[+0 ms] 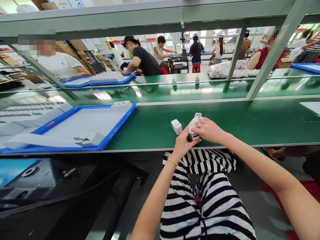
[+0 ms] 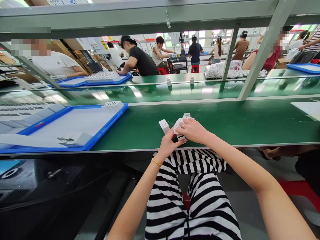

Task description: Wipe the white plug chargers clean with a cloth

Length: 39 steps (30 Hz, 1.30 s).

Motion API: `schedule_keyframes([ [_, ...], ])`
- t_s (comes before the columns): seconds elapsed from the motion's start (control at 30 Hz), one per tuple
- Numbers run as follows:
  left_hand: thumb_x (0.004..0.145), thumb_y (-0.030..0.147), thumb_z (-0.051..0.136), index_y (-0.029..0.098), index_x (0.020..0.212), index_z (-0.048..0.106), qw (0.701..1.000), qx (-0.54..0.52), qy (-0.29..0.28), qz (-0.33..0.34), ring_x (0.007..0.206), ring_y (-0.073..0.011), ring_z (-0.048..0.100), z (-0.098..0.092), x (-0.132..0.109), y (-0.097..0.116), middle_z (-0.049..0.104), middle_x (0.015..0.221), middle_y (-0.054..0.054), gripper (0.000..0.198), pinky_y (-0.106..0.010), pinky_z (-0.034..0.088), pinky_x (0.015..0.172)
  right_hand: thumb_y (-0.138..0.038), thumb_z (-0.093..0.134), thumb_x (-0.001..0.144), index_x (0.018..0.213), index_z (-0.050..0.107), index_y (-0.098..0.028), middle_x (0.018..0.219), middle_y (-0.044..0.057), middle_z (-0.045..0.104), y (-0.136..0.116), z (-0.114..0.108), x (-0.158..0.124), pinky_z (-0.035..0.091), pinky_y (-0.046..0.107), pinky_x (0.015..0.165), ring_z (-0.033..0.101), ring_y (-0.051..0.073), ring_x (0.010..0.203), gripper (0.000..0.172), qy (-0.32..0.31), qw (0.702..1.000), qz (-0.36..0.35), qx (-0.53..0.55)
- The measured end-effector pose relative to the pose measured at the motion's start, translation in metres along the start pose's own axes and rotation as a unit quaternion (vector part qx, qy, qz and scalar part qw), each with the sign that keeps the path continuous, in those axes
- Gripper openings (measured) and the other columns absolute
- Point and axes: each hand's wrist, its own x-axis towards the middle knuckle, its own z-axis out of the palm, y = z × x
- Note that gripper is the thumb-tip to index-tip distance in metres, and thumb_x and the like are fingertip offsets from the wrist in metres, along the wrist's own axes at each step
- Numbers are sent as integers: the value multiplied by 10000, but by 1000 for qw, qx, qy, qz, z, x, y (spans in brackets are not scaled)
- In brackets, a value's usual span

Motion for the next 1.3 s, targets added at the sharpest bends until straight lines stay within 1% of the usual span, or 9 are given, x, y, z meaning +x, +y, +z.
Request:
schedule_keyframes([
  [0.17, 807, 388, 721, 232, 1185, 632, 999, 26, 17, 34, 1170, -248, 625, 1, 1, 2, 668, 1236, -72, 418, -375, 514, 992, -94, 468, 917, 959, 611, -201, 816, 72, 659, 0, -5, -3, 263, 341, 706, 483, 217, 814, 184, -3, 1000, -11, 7],
  [0.4, 817, 386, 714, 217, 1139, 656, 997, 44, 31, 61, 1105, -231, 650, 1, 0, 2, 690, 1172, -67, 368, -352, 531, 947, -97, 475, 906, 970, 603, -204, 805, 69, 652, -2, -5, -5, 265, 339, 699, 484, 222, 812, 178, 2, 1000, -18, -11],
  [0.63, 821, 393, 703, 213, 1071, 671, 996, 58, 42, 54, 1057, -228, 661, 2, -1, 3, 698, 1120, -62, 310, -350, 541, 918, -97, 474, 900, 919, 594, -193, 813, 73, 623, -4, 1, -6, 271, 329, 694, 471, 220, 807, 155, -1, 999, 22, 42],
  [0.73, 813, 398, 711, 220, 1188, 614, 996, 54, 52, 48, 1071, -230, 658, 4, -2, 2, 685, 1176, -70, 427, -359, 538, 928, -128, 402, 939, 876, 578, -200, 782, 62, 596, -8, 10, -10, 303, 315, 689, 461, 212, 772, 201, 44, 990, 76, 110],
  [0.83, 802, 416, 724, 239, 1342, 505, 993, 78, 72, 51, 1109, -239, 641, 7, -5, 0, 660, 1251, -86, 609, -381, 525, 949, -167, 349, 967, 843, 558, -211, 758, 55, 580, -12, 17, -17, 339, 296, 672, 468, 215, 773, 247, 127, 960, 185, 170],
  [0.93, 787, 448, 735, 246, 1321, 551, 977, 170, 112, 71, 1182, -304, 591, 8, -6, 1, 696, 1187, -106, 600, -488, 438, 1040, -215, 336, 992, 851, 559, -218, 786, 67, 603, -9, 15, -21, 361, 300, 691, 495, 225, 804, 264, 194, 927, 273, 170],
  [1.0, 797, 461, 720, 270, 1303, 587, 963, 225, 129, 74, 1224, -342, 556, 6, -4, 1, 728, 1109, -106, 557, -578, 320, 1110, -272, 328, 1009, 870, 579, -216, 813, 85, 631, -1, 11, -20, 361, 319, 707, 508, 239, 814, 292, 199, 923, 301, 132],
  [1.17, 821, 408, 702, 318, 1388, 525, 945, 283, 153, 58, 1265, -365, 515, -2, 14, -4, 731, 1108, -94, 601, -707, 12, 1145, -544, 405, 966, 897, 644, -154, 833, 167, 679, 16, 7, -10, 325, 365, 692, 524, 289, 817, 463, 130, 940, 317, 14],
  [1.3, 837, 322, 686, 314, 1407, 504, 929, 317, 185, 53, 1275, -365, 498, -7, 24, -7, 721, 1083, -90, 598, -737, -26, 1123, -616, 437, 929, 877, 669, -135, 825, 186, 697, 14, 15, 2, 303, 358, 674, 551, 292, 830, 536, 84, 945, 317, -10],
])
